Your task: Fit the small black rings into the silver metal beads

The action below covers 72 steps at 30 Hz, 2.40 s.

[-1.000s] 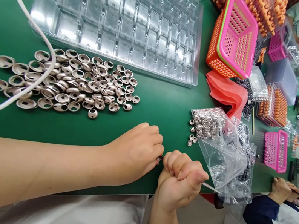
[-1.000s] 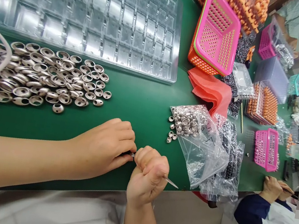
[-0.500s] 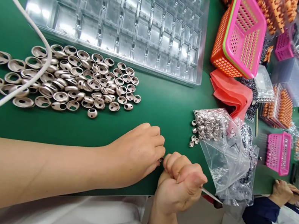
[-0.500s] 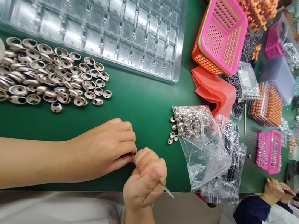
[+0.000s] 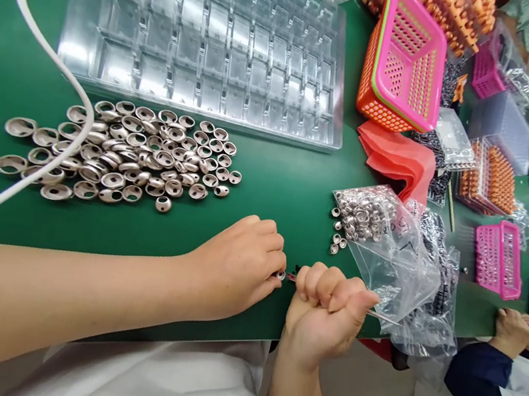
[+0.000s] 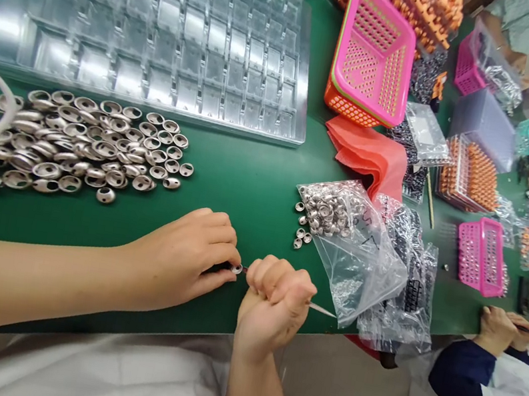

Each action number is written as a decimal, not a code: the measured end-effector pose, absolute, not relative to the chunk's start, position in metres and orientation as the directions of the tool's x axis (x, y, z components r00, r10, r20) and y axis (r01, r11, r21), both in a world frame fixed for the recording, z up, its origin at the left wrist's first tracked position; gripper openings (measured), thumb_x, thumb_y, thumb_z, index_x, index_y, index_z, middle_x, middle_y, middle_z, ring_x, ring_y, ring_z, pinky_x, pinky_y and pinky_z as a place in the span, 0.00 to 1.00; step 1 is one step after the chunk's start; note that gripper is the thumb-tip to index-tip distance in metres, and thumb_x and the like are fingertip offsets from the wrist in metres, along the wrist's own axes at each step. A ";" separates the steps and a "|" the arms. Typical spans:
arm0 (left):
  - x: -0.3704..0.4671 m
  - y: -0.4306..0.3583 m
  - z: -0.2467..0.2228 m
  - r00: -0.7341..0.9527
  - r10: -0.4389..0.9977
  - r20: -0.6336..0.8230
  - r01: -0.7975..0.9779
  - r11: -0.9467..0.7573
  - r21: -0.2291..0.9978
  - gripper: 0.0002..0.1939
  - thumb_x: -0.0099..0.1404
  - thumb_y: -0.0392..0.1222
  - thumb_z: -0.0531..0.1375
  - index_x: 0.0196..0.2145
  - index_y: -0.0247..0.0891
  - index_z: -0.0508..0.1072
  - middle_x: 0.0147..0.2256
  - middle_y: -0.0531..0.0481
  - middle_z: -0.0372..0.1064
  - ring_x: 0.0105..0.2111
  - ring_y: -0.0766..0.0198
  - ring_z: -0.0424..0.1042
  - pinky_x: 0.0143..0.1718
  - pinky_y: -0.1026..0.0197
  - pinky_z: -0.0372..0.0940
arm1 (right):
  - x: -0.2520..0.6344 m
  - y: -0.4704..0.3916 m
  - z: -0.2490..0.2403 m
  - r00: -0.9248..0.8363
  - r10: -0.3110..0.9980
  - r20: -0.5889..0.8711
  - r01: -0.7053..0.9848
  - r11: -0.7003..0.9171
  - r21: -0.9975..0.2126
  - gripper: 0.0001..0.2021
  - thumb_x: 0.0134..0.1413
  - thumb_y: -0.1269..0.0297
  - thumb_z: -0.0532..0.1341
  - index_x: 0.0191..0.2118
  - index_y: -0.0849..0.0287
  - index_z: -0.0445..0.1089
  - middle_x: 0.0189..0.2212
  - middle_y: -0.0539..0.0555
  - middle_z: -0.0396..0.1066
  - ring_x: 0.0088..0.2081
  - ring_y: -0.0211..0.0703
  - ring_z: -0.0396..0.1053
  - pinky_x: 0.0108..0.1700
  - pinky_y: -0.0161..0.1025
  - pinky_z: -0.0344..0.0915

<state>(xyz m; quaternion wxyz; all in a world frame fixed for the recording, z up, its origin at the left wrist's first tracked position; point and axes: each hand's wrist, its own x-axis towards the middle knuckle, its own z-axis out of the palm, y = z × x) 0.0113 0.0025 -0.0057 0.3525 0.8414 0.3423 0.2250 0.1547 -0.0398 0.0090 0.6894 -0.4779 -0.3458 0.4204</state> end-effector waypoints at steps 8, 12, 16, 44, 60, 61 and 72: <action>0.009 0.002 -0.008 0.668 0.732 0.131 0.413 -0.512 0.753 0.01 0.66 0.36 0.67 0.35 0.37 0.78 0.32 0.52 0.72 0.35 0.60 0.65 0.37 0.56 0.53 | 0.163 -0.041 0.015 0.536 0.842 -0.058 -0.355 0.163 -0.921 0.28 0.71 0.46 0.49 0.23 0.57 0.46 0.18 0.42 0.38 0.19 0.33 0.40 0.22 0.31 0.48; 0.009 0.003 -0.006 0.673 0.729 0.128 0.416 -0.516 0.749 0.01 0.67 0.36 0.67 0.36 0.37 0.78 0.32 0.52 0.72 0.36 0.60 0.66 0.38 0.56 0.54 | 0.163 -0.042 0.013 0.515 0.855 -0.055 -0.398 0.182 -0.899 0.27 0.72 0.47 0.49 0.23 0.57 0.47 0.18 0.42 0.39 0.19 0.33 0.42 0.22 0.32 0.48; 0.010 0.003 -0.006 0.674 0.726 0.136 0.408 -0.519 0.751 0.01 0.67 0.36 0.67 0.36 0.37 0.78 0.32 0.52 0.72 0.36 0.60 0.66 0.38 0.56 0.54 | 0.160 -0.043 0.010 0.473 0.881 -0.007 -0.391 0.203 -0.898 0.26 0.73 0.49 0.49 0.23 0.57 0.48 0.18 0.42 0.40 0.19 0.32 0.43 0.22 0.32 0.48; 0.010 0.001 -0.009 0.655 0.737 0.165 0.400 -0.524 0.752 0.03 0.67 0.35 0.66 0.34 0.36 0.78 0.30 0.52 0.70 0.35 0.61 0.64 0.36 0.56 0.53 | 0.150 -0.048 -0.001 0.328 0.930 0.167 -0.122 0.216 -0.969 0.21 0.74 0.57 0.47 0.26 0.55 0.51 0.20 0.43 0.45 0.20 0.33 0.49 0.23 0.34 0.50; 0.011 0.002 -0.009 0.663 0.735 0.137 0.415 -0.515 0.750 0.02 0.67 0.36 0.66 0.34 0.36 0.79 0.31 0.51 0.71 0.36 0.59 0.65 0.37 0.56 0.52 | 0.150 -0.048 0.002 0.342 0.929 0.141 -0.183 0.213 -0.960 0.23 0.74 0.55 0.46 0.24 0.56 0.50 0.20 0.43 0.44 0.20 0.33 0.48 0.24 0.34 0.50; 0.011 0.002 -0.009 0.663 0.736 0.137 0.415 -0.513 0.751 0.02 0.67 0.35 0.66 0.34 0.36 0.79 0.31 0.51 0.71 0.36 0.59 0.65 0.37 0.56 0.52 | 0.149 -0.048 0.002 0.347 0.927 0.141 -0.182 0.214 -0.960 0.23 0.74 0.54 0.46 0.24 0.56 0.50 0.20 0.43 0.44 0.20 0.33 0.48 0.24 0.34 0.50; 0.010 0.002 -0.007 0.668 0.735 0.118 0.418 -0.502 0.757 0.05 0.68 0.35 0.64 0.33 0.37 0.79 0.30 0.52 0.71 0.35 0.60 0.64 0.37 0.56 0.52 | 0.150 -0.050 -0.001 0.335 0.934 0.121 -0.153 0.181 -0.972 0.23 0.74 0.54 0.46 0.24 0.55 0.50 0.20 0.43 0.45 0.20 0.34 0.49 0.24 0.34 0.51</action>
